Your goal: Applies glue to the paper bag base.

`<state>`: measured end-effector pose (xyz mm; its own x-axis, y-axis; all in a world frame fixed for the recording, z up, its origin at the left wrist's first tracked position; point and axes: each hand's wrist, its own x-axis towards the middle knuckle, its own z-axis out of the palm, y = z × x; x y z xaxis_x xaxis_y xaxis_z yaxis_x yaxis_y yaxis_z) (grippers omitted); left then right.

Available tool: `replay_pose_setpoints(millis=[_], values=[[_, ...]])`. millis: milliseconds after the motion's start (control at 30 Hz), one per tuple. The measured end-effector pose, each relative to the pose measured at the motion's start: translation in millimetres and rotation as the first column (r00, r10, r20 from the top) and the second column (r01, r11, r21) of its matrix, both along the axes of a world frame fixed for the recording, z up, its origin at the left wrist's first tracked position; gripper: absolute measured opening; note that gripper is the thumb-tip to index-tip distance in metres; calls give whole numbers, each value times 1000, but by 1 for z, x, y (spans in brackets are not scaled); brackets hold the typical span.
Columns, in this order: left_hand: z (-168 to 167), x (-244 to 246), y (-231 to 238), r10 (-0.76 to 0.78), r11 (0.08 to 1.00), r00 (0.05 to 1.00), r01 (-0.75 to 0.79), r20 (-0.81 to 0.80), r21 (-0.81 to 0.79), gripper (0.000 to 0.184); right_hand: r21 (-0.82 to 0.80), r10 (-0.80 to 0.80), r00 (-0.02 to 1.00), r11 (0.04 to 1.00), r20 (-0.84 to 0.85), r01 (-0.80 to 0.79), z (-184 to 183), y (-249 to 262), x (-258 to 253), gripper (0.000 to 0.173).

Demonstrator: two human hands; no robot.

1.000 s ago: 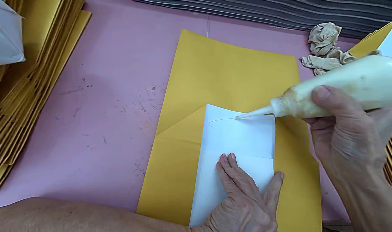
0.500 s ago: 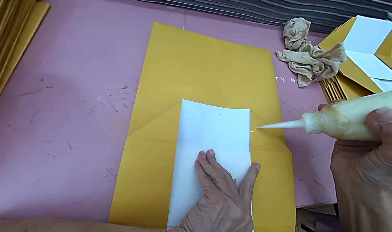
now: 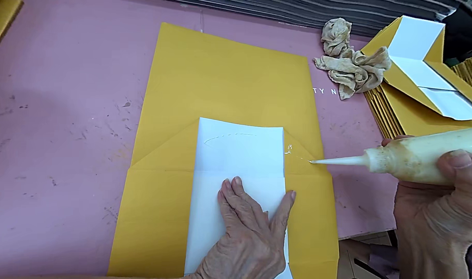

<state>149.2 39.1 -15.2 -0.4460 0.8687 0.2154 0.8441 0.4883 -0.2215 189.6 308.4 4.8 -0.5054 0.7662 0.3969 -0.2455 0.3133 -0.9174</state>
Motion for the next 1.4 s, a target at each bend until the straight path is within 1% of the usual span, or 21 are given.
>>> replay_pose_setpoints(millis=[100,167,200,333,400,600,667,700,800,933,1233,1400], values=[[-2,0,0,6,1000,1000,-6,-14,24,53,-13,-28,999,1000,-15,28,0,5,9,57],[-1,0,0,2,1000,1000,-2,-12,9,54,-29,-33,999,999,-21,32,-2,11,15,61],[-1,0,0,1,1000,1000,-1,-7,6,54,-26,-30,999,999,-15,30,-2,14,19,63],[-2,0,0,10,1000,1000,-9,-14,26,53,1,-36,999,999,-14,36,-2,19,28,60],[-3,1,0,10,1000,1000,-10,-29,24,53,18,-27,999,999,-17,28,-3,22,33,63],[-2,2,0,24,1000,1000,-24,-20,8,54,0,-28,999,1000,-31,28,-1,17,25,63],[-2,2,0,25,1000,1000,-25,-16,-2,55,-15,-23,1000,1000,-20,23,0,14,19,71],[-1,2,0,21,1000,1000,-21,-14,-15,56,-29,-21,1000,999,-16,20,0,13,16,73],[0,3,0,28,1000,1000,-27,5,-15,55,-39,-12,1000,999,-3,12,1,8,5,66],[1,4,0,34,999,999,-33,32,-10,56,6,23,999,1000,-23,-22,3,6,-10,55],[3,5,2,55,998,995,-55,82,-4,54,52,115,993,992,-9,-114,9,-2,-41,54],[4,6,4,90,995,990,-93,106,21,52,82,145,989,986,14,-145,12,-7,-54,47]])
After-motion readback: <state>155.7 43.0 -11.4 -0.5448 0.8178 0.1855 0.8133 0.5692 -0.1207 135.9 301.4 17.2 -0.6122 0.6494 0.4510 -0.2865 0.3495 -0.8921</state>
